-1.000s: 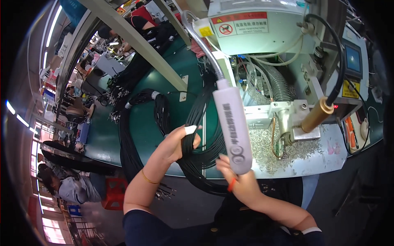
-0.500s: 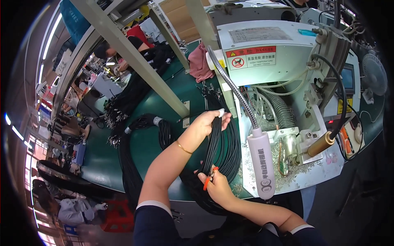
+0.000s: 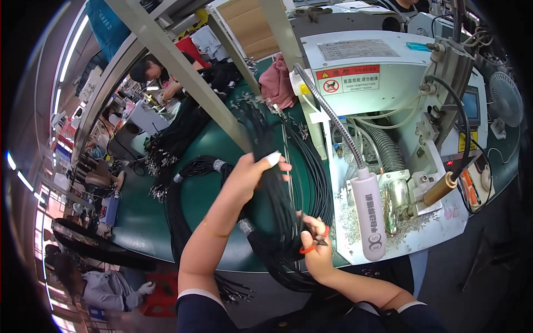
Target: The recorder is trimming and processing black cable bundles using scissors at an industrial workstation.
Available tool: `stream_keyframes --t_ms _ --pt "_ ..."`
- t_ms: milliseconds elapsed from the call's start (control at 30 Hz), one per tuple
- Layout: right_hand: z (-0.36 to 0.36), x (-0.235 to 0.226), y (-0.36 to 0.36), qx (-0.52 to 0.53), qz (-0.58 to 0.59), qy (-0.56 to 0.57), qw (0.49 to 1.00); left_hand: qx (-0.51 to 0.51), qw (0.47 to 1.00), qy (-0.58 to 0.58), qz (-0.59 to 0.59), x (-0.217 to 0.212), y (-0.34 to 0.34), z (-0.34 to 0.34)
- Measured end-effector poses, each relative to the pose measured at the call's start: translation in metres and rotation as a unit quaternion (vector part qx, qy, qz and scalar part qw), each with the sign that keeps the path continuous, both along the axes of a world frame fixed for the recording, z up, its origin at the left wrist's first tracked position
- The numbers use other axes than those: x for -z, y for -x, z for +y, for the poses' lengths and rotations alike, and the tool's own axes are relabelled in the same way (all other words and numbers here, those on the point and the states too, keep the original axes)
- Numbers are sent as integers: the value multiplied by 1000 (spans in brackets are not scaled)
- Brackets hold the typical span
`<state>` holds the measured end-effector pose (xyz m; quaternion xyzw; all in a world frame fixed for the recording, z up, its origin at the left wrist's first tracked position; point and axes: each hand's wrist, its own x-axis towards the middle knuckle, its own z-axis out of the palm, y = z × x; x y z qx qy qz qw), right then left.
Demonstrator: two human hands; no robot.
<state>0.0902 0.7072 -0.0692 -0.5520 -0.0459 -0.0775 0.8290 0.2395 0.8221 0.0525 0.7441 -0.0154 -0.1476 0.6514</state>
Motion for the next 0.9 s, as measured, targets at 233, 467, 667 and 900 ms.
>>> stream_keyframes --t_ms 233,467,667,900 --pt "-20 -8 13 142 -130 128 973 -6 995 -47 -84 40 -26 4" --pt "-12 -17 -9 32 -193 299 934 44 848 494 187 2 18 41" --pt "-1 22 -13 -67 -117 449 884 9 869 482 -109 -53 145 141" --pt "-1 18 -16 -34 -129 492 861 -527 723 353 -273 -42 170 204"
